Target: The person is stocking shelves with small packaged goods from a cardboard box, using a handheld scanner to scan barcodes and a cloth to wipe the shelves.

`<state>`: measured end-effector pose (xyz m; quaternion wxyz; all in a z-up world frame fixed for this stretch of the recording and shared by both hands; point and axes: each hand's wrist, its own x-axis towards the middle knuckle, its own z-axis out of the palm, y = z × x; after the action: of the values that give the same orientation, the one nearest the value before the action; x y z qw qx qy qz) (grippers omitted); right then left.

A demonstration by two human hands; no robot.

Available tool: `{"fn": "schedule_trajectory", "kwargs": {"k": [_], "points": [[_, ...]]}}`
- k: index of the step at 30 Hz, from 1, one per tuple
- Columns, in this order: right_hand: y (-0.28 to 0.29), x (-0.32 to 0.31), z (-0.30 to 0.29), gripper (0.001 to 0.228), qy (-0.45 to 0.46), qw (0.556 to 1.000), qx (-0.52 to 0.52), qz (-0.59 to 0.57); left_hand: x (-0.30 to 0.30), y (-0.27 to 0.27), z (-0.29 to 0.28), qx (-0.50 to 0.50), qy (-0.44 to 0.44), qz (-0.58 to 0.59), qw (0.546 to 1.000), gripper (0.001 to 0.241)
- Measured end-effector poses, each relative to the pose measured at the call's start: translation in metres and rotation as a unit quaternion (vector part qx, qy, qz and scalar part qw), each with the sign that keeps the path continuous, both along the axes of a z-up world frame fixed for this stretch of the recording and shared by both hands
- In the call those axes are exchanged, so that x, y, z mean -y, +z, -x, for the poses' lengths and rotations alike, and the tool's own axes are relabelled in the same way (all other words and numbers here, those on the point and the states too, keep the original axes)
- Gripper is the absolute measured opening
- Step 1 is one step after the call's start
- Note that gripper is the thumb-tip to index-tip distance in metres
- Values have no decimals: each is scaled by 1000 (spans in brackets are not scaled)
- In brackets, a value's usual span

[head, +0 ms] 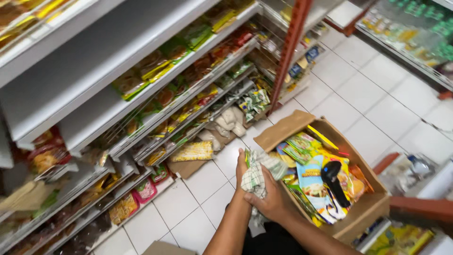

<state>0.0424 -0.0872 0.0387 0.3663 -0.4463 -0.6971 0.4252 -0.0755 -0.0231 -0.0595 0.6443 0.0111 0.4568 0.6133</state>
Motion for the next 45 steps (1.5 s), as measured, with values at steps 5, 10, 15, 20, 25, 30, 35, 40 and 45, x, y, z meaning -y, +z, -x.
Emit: {"fn": "schedule_trajectory", "kwargs": {"k": [5,10,15,20,25,30,35,40,45], "points": [[-16,-24,-7,42,37,974,-127,183,16,30,11,-96,23,105,990,42],[-29,-65,-20,32,-26,945,-151,290,41,65,49,-169,-82,-4,982,33],[-34,-98,-42,30,10,939,-167,300,50,58,34,10,-62,-94,994,37],[16,-110,-49,30,-165,955,-220,113,29,69,24,16,146,-144,979,43],[27,-72,-25,58,-14,987,26,-155,26,78,-8,62,69,-146,985,50],[-25,-101,-22,43,-112,993,12,-21,30,87,-13,144,-13,-140,979,57],[-69,-136,-112,41,-248,957,86,126,29,73,-3,111,11,-25,993,53],[-66,-102,-174,94,-91,959,268,-37,18,28,-44,155,-14,43,987,49],[-54,-65,-169,47,61,996,-34,64,11,7,-78,138,-127,119,975,49]]}}
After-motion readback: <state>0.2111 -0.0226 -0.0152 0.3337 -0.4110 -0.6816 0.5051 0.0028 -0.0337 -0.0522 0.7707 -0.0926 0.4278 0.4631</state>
